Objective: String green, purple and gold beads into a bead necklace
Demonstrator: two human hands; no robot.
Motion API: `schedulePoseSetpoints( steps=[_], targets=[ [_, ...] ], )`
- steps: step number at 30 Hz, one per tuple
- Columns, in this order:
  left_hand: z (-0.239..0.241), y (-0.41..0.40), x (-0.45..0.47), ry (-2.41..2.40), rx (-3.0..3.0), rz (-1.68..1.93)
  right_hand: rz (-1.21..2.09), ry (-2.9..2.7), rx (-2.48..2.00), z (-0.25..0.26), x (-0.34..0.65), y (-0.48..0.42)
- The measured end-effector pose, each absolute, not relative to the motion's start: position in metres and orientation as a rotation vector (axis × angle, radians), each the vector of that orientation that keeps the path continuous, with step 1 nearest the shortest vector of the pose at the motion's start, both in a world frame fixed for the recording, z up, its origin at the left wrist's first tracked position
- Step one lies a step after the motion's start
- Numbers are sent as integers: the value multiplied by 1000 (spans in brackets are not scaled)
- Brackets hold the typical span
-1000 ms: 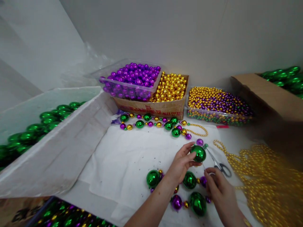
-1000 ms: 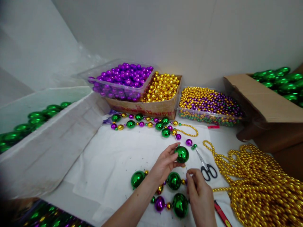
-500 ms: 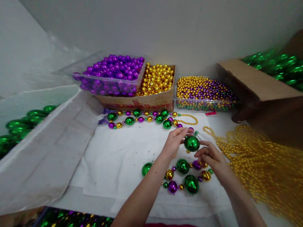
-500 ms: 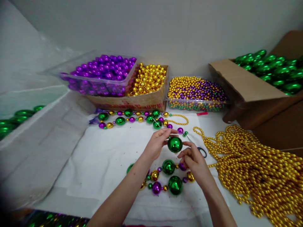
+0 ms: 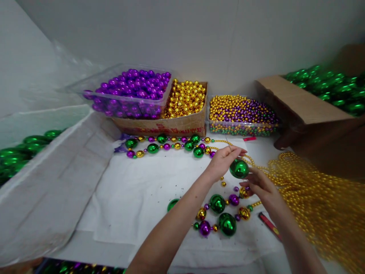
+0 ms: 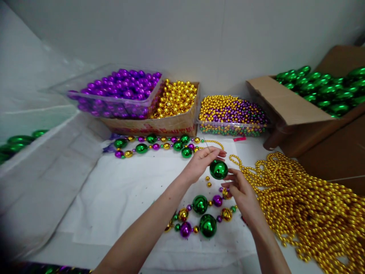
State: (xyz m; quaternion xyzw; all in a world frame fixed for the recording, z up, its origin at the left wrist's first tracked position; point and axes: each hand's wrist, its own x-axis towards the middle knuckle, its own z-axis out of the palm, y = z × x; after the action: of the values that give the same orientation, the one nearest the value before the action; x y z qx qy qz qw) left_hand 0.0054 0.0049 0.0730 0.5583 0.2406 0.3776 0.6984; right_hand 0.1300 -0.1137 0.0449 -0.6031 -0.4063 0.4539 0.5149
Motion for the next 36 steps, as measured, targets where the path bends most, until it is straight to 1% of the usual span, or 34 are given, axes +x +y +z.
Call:
schedulePoseSetpoints(
  steps=[3,6,8,11,15,19,21,23,27,31,33,36],
  targets=[
    [77,4,1,506,1305,797,992,-1021,-1482,51,129,-117],
    [86,0,-4,480,1464,806,758,-1108,-1551,63,127,-116],
    [92,-3,-6,439,1569,853,618,-1254,-1557,72,126,-110],
    [99,-6,-5,399,1605,920,523,-1476,-1523,80,125,-94],
    [102,-7,-1,404,1579,965,539,-1540,-1501,77,123,-76],
    [99,-8,-16,405,1412,930,723,-1301,-1418,80,121,-76],
    [90,-12,-37,468,1331,866,734,-1098,-1400,88,122,-82],
    [72,-20,-63,583,1361,776,654,-968,-1409,98,124,-88],
    [22,-53,-99,855,1676,628,546,-933,-1402,110,123,-92],
    [-15,-78,-91,994,1959,539,573,-925,-1312,115,110,-91],
    [-22,-80,-85,1047,2062,501,609,-905,-1253,120,107,-94],
    [-16,-74,-93,1077,2114,444,605,-868,-1236,126,113,-105]
  ],
)
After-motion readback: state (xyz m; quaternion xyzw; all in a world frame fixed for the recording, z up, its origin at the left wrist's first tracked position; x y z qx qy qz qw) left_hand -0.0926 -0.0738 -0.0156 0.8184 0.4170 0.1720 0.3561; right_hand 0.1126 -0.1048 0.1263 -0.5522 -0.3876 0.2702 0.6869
